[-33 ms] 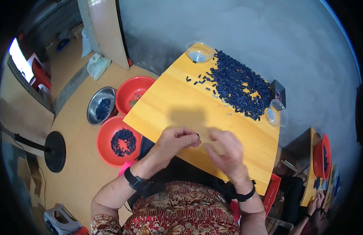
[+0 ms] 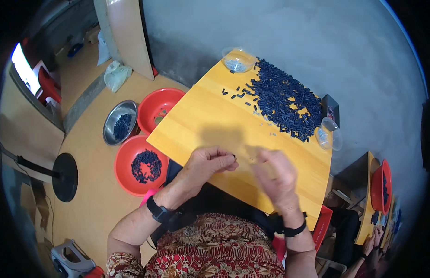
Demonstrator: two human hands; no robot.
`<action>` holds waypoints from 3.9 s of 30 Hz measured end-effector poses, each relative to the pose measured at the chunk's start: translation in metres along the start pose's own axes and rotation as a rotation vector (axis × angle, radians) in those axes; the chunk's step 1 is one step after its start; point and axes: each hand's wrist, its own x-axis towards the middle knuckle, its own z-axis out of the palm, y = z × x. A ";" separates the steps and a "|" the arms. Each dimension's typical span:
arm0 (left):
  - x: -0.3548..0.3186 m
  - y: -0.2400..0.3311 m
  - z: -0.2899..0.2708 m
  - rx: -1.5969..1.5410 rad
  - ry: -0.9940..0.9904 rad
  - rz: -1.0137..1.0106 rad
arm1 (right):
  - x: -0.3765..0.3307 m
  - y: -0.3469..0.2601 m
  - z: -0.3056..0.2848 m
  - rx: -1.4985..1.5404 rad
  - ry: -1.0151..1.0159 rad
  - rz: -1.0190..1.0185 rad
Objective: Manually sorting small black cylindrical components and small light blue components into different bowls and containers.
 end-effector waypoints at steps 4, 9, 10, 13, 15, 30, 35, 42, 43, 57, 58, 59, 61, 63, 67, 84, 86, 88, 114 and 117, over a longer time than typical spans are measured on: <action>0.004 0.007 -0.009 -0.016 0.045 0.071 | 0.019 0.020 -0.040 0.060 -0.002 0.219; 0.006 0.013 -0.015 -0.052 0.077 0.084 | 0.033 0.036 -0.048 0.090 -0.041 0.311; 0.006 0.012 -0.016 -0.039 0.105 0.092 | 0.038 0.036 -0.047 0.094 -0.040 0.304; 0.008 0.010 -0.018 -0.006 0.128 0.106 | 0.054 0.039 -0.045 0.169 -0.010 0.360; 0.009 0.008 -0.018 0.015 0.130 0.110 | 0.067 0.045 -0.039 0.263 -0.010 0.404; 0.004 0.003 -0.011 -0.182 0.004 -0.008 | 0.039 -0.005 0.028 0.148 -0.202 -0.095; 0.003 0.001 -0.011 -0.124 0.032 -0.041 | 0.039 -0.006 0.027 0.045 -0.184 -0.176; 0.006 0.003 -0.013 -0.136 0.054 0.002 | 0.043 -0.004 0.026 0.074 -0.166 -0.206; 0.008 0.002 -0.016 -0.103 0.047 0.011 | 0.046 -0.002 0.023 0.086 -0.190 -0.217; 0.014 -0.003 -0.027 0.051 0.219 0.117 | 0.112 0.108 0.010 0.100 -0.110 0.380; 0.013 -0.001 -0.025 0.058 0.220 0.119 | 0.115 0.111 0.019 -0.011 -0.120 0.314; 0.014 -0.001 -0.026 0.065 0.227 0.121 | 0.118 0.115 0.029 -0.065 -0.158 0.295; 0.015 -0.004 -0.027 0.049 0.216 0.129 | 0.123 0.121 0.045 -0.184 -0.231 0.284; 0.014 -0.007 -0.028 0.031 0.216 0.135 | 0.126 0.128 0.062 -0.267 -0.256 0.232; 0.016 -0.007 -0.028 0.020 0.195 0.126 | 0.119 0.130 0.089 -0.421 -0.439 0.021; 0.017 -0.009 -0.031 0.041 0.174 0.139 | 0.126 0.106 0.101 -0.227 -0.445 0.103; 0.016 -0.008 -0.030 0.021 0.175 0.136 | 0.144 0.112 0.108 -0.232 -0.425 0.140; 0.016 -0.006 -0.031 0.031 0.183 0.123 | 0.161 0.118 0.123 -0.151 -0.301 0.280; 0.018 -0.009 -0.039 0.035 0.226 0.090 | 0.144 0.070 0.051 -0.042 -0.359 0.150; 0.021 -0.008 -0.035 0.053 0.216 0.093 | 0.097 0.073 0.011 -0.032 -0.379 0.299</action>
